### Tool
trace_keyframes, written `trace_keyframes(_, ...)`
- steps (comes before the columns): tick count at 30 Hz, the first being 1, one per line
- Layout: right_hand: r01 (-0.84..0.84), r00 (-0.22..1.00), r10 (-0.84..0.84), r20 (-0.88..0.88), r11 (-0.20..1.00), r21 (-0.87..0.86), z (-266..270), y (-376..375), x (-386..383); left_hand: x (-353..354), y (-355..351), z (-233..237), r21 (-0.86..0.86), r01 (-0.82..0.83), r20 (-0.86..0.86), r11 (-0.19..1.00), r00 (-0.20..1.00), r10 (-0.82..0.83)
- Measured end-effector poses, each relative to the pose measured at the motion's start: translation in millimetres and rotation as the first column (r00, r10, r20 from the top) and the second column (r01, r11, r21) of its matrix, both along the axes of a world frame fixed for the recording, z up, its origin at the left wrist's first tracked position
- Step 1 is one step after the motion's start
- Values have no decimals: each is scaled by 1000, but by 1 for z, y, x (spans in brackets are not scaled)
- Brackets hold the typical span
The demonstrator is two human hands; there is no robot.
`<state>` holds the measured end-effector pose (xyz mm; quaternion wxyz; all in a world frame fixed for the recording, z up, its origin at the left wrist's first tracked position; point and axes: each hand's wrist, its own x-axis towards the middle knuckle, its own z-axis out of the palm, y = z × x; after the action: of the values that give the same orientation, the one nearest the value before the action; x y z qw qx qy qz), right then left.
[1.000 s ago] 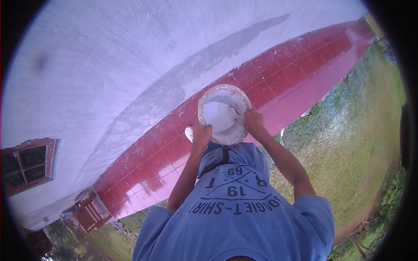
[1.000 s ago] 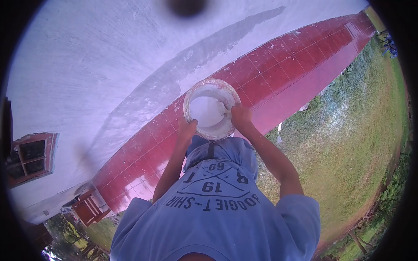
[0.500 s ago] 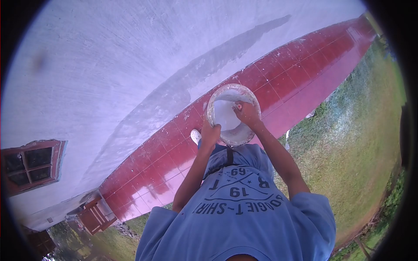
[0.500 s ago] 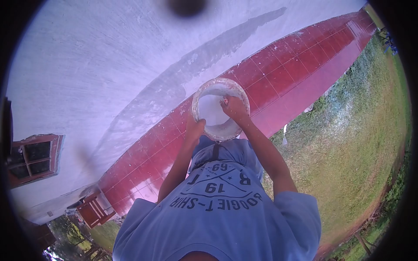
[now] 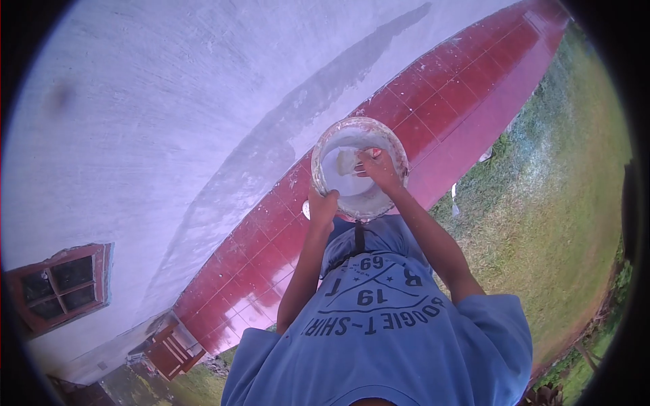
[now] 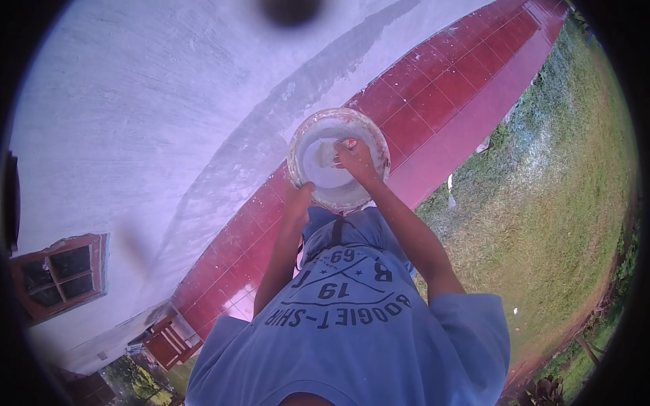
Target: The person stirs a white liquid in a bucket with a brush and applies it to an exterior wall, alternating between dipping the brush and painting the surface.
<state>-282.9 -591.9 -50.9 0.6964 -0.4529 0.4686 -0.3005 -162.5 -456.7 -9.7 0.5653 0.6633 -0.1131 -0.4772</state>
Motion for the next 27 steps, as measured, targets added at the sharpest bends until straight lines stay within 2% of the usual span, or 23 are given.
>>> trace_keyframes(3, 58, 994, -62, 86, 997, 42, -4, 15, 27, 4, 5, -8, -4, 29, 1, 1000, 1000, -29)
trace_keyframes(7, 77, 996, -78, 43, 997, 28, -2, 13, 47, 3, 6, 9, 12, 120, -95, 993, 988, -118)
trace_keyframes(10, 135, 987, -143, 70, 985, 108, 2, 13, 50, 6, 9, 13, 29, 121, -160, 992, 980, -115)
trace_keyframes(13, 91, 994, -96, 44, 990, 111, 14, 8, 50, 9, 6, 22, 8, 128, -179, 992, 976, -124)
trace_keyframes(15, 62, 984, -93, 154, 979, 195, 11, 0, 51, 13, 4, 25, 41, 181, -109, 983, 978, -175)
trace_keyframes(19, 39, 981, -85, 175, 967, 251, 13, -3, 46, 13, 0, 34, 24, 204, -61, 979, 978, -202)
trace_keyframes(21, -11, 954, -71, 292, 962, 272, 20, -4, 39, 13, -1, 39, -2, 204, -52, 979, 978, -204)
trace_keyframes(24, -19, 931, -95, 351, 951, 308, 32, -6, 29, 15, 0, 36, -4, 183, -11, 983, 983, -183)
trace_keyframes(27, -73, 880, -123, 458, 919, 387, 40, -11, 19, 26, -1, 28, -79, 192, -56, 978, 979, -196)
